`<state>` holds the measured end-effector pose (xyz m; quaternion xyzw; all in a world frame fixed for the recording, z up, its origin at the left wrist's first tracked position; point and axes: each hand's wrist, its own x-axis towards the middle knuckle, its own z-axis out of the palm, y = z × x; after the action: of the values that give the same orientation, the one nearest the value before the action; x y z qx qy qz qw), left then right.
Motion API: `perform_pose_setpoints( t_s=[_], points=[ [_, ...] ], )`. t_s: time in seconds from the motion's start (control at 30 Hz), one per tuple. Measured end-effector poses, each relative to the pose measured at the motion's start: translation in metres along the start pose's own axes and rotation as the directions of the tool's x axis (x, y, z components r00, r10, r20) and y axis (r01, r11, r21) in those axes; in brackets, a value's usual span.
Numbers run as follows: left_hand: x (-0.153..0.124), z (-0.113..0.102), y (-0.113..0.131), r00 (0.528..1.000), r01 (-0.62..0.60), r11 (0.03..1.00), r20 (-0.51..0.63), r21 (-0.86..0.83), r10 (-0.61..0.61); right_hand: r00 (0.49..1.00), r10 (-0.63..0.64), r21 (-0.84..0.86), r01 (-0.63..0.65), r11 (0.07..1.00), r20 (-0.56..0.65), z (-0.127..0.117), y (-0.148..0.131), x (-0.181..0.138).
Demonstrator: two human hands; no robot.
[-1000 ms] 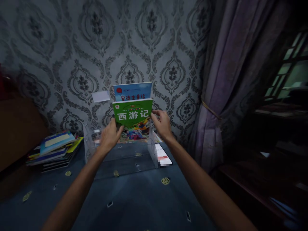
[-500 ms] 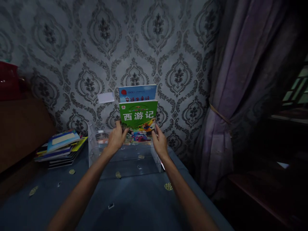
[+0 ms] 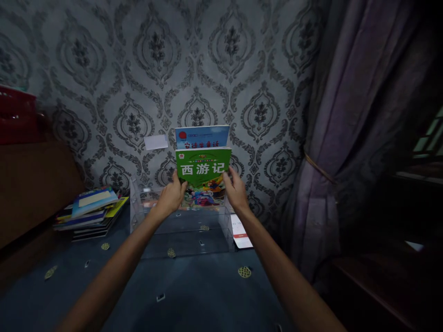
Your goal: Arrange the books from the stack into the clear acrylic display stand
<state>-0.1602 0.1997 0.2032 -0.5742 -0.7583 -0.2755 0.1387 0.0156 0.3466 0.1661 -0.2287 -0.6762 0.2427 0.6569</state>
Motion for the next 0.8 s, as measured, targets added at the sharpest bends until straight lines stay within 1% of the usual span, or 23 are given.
perform_pose_setpoints(
  t_s=[0.1, 0.2, 0.43, 0.8],
  points=[
    [0.004, -0.002, 0.000, 1.000, -0.008, 1.000, 0.008, 0.010, 0.008, 0.998, -0.019, 0.096, 0.012, 0.995, 0.064, 0.003, -0.009, 0.021],
    [0.006, -0.003, 0.000, 1.000, -0.003, 1.000, 0.013, 0.015, 0.003, 0.996, -0.012, 0.116, 0.002, 0.993, 0.085, 0.007, -0.012, 0.029],
    [0.008, -0.005, 0.003, 0.999, 0.028, 0.999, 0.036, 0.020, -0.029, 0.997, -0.013, 0.127, 0.004, 0.992, 0.071, 0.011, -0.010, 0.027],
    [0.005, -0.007, 0.007, 0.997, 0.044, 0.998, 0.055, 0.041, -0.046, 0.999, -0.026, 0.107, 0.022, 0.994, 0.034, 0.014, -0.008, 0.028]
  ],
)
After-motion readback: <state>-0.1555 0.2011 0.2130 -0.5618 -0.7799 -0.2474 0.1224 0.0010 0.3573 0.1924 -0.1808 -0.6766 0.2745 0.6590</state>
